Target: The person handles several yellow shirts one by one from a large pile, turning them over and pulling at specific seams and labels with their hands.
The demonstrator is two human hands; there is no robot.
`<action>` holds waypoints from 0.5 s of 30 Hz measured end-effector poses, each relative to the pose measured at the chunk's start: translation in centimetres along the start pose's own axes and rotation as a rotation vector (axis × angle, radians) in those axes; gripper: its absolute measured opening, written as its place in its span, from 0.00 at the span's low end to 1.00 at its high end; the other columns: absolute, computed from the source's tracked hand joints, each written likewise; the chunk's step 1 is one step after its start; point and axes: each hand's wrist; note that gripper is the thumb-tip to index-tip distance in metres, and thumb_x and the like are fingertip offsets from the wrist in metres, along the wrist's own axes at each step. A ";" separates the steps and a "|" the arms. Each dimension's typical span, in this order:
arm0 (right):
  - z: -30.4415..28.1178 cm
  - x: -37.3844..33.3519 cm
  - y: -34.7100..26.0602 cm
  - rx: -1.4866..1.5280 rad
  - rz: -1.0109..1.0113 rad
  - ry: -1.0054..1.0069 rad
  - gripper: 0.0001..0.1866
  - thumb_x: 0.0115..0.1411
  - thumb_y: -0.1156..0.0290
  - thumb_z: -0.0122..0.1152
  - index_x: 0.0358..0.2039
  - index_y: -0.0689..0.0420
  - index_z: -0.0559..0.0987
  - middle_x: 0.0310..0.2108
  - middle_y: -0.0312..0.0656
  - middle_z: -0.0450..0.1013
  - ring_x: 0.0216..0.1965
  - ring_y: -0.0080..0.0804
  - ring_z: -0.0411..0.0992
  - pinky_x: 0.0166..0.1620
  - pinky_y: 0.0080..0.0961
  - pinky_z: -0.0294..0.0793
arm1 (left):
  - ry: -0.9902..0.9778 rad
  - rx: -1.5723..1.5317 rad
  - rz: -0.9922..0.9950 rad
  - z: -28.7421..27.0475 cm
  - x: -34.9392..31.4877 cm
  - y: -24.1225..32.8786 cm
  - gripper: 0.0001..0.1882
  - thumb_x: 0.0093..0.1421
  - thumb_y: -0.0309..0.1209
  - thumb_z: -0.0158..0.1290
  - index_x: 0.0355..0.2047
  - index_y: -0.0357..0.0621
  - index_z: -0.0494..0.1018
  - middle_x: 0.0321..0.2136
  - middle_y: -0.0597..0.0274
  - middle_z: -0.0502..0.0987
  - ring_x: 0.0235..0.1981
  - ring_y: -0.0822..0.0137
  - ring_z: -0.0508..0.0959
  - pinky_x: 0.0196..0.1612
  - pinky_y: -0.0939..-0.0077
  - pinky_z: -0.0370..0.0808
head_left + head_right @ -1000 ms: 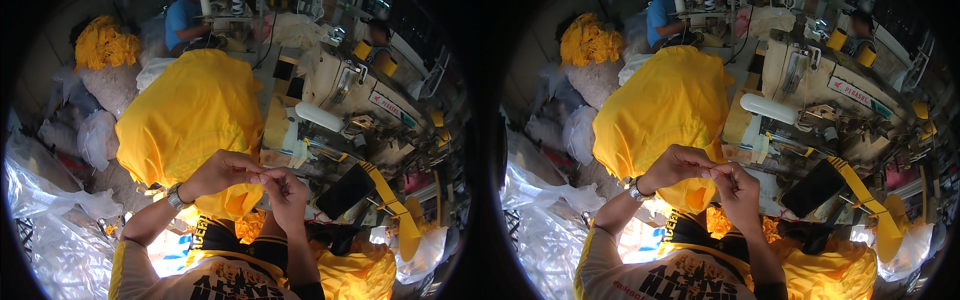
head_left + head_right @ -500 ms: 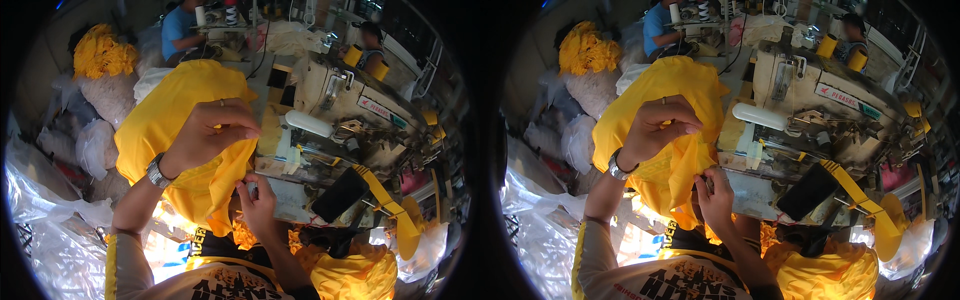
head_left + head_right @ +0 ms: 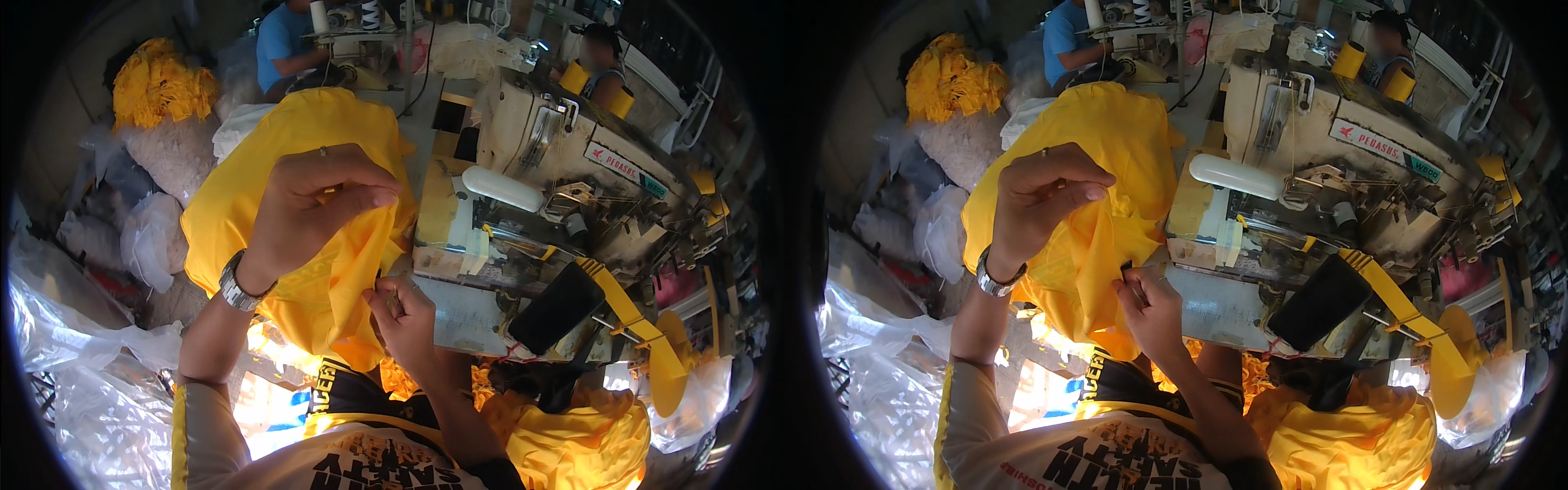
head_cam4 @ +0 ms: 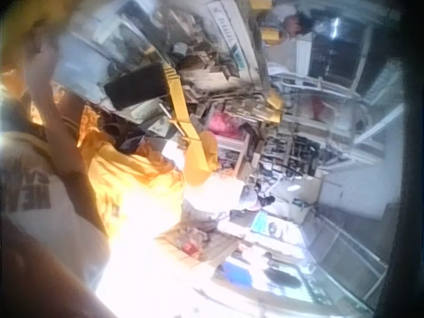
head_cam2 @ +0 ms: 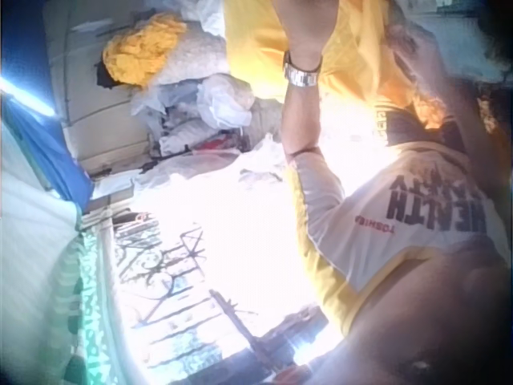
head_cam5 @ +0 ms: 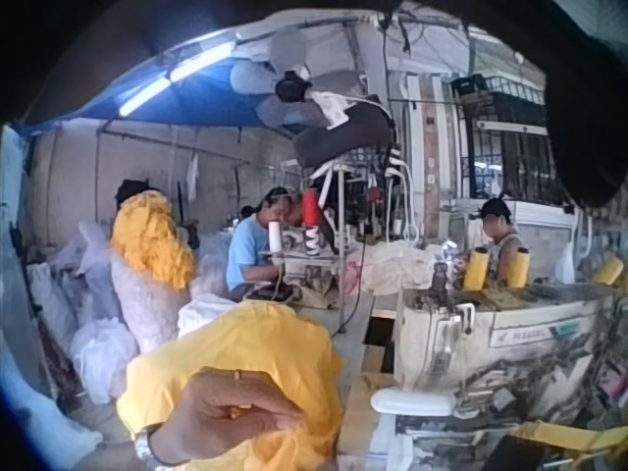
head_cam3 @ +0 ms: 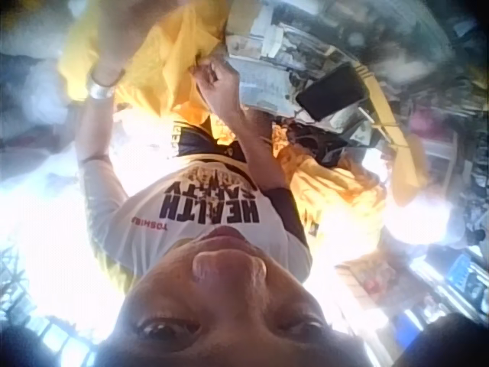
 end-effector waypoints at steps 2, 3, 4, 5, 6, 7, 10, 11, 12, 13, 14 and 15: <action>-0.9 -0.3 0.7 0.025 0.113 -0.040 0.10 0.55 0.74 0.67 0.35 0.62 0.76 0.18 0.38 0.67 0.17 0.21 0.64 0.21 0.21 0.63 | 0.013 0.056 0.029 -0.6 -0.2 -0.1 0.08 0.54 0.14 0.57 0.34 0.32 0.79 0.30 0.58 0.79 0.31 0.71 0.76 0.35 0.81 0.71; -1.5 -0.3 1.3 0.189 0.209 -0.093 0.09 0.57 0.75 0.65 0.33 0.64 0.74 0.18 0.35 0.67 0.15 0.17 0.61 0.20 0.20 0.63 | 0.032 0.040 0.055 -0.9 -0.1 -0.1 0.08 0.55 0.15 0.57 0.36 0.32 0.78 0.30 0.59 0.78 0.32 0.72 0.76 0.35 0.82 0.70; -2.3 -0.4 1.0 0.360 0.303 -0.134 0.08 0.58 0.75 0.64 0.34 0.64 0.74 0.18 0.34 0.67 0.15 0.16 0.61 0.19 0.19 0.64 | 0.062 0.058 0.019 -1.4 -0.2 -0.3 0.08 0.56 0.17 0.57 0.38 0.33 0.78 0.31 0.60 0.79 0.31 0.75 0.75 0.35 0.84 0.71; -3.4 -0.3 -0.1 0.526 0.397 -0.173 0.08 0.58 0.76 0.63 0.34 0.64 0.73 0.18 0.34 0.67 0.14 0.16 0.60 0.19 0.19 0.65 | 0.101 0.010 0.008 -1.9 -0.1 -0.3 0.08 0.57 0.18 0.57 0.38 0.33 0.78 0.31 0.61 0.79 0.31 0.76 0.75 0.34 0.85 0.71; -4.4 -0.3 -1.0 0.694 0.486 -0.207 0.07 0.59 0.77 0.62 0.35 0.64 0.73 0.18 0.34 0.67 0.13 0.15 0.59 0.19 0.19 0.66 | 0.140 -0.035 0.003 -2.1 0.1 -0.5 0.08 0.57 0.19 0.58 0.38 0.33 0.78 0.31 0.62 0.79 0.30 0.77 0.75 0.34 0.85 0.71; -5.4 -0.6 -1.6 0.845 0.493 -0.234 0.08 0.59 0.78 0.62 0.36 0.64 0.72 0.19 0.34 0.68 0.12 0.14 0.59 0.18 0.18 0.66 | 0.156 -0.029 0.001 -2.3 0.2 -1.0 0.08 0.57 0.19 0.58 0.38 0.33 0.78 0.31 0.63 0.79 0.30 0.78 0.75 0.33 0.86 0.71; -8.3 -1.9 -2.8 1.099 0.456 -0.261 0.10 0.59 0.79 0.60 0.39 0.64 0.70 0.19 0.35 0.68 0.11 0.13 0.58 0.16 0.16 0.67 | 0.142 -0.026 0.044 -1.9 1.8 -3.2 0.08 0.56 0.20 0.59 0.37 0.34 0.79 0.29 0.64 0.79 0.28 0.78 0.74 0.32 0.87 0.70; -9.1 -2.2 -2.8 1.066 0.433 -0.253 0.11 0.59 0.80 0.60 0.40 0.64 0.70 0.20 0.36 0.69 0.11 0.12 0.58 0.16 0.15 0.67 | 0.102 -0.018 0.066 -1.0 2.3 -4.6 0.08 0.56 0.21 0.60 0.37 0.35 0.79 0.29 0.64 0.79 0.28 0.78 0.74 0.32 0.86 0.70; -9.6 -2.5 -2.9 1.034 0.409 -0.245 0.12 0.58 0.80 0.60 0.41 0.64 0.69 0.20 0.36 0.69 0.11 0.12 0.58 0.15 0.15 0.67 | 0.062 -0.010 0.090 0.4 2.4 -6.0 0.07 0.56 0.22 0.60 0.36 0.35 0.79 0.29 0.64 0.79 0.28 0.78 0.74 0.32 0.86 0.70; -10.3 -2.8 -2.8 0.847 0.477 -0.162 0.09 0.58 0.79 0.61 0.37 0.64 0.71 0.19 0.36 0.69 0.10 0.13 0.58 0.15 0.14 0.68 | -0.013 -0.058 0.006 2.6 2.5 -7.7 0.08 0.56 0.24 0.61 0.36 0.36 0.79 0.29 0.64 0.79 0.29 0.78 0.75 0.33 0.85 0.70; -10.5 -3.2 -2.3 0.804 0.573 -0.142 0.08 0.58 0.80 0.61 0.36 0.64 0.72 0.18 0.35 0.69 0.10 0.13 0.58 0.14 0.15 0.68 | -0.086 -0.096 -0.076 4.7 2.3 -9.5 0.08 0.55 0.25 0.62 0.36 0.37 0.80 0.29 0.65 0.79 0.29 0.77 0.75 0.35 0.84 0.70; -10.7 -3.9 -1.4 0.761 0.663 -0.119 0.06 0.57 0.80 0.62 0.34 0.63 0.73 0.17 0.35 0.68 0.10 0.13 0.58 0.14 0.15 0.68 | -0.141 -0.124 -0.075 6.8 2.2 -11.2 0.07 0.55 0.27 0.62 0.34 0.38 0.80 0.29 0.65 0.79 0.30 0.77 0.75 0.35 0.82 0.70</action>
Point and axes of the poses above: each hand's wrist, its own x-axis towards the middle knuckle, its own z-axis out of the palm, y = z × x
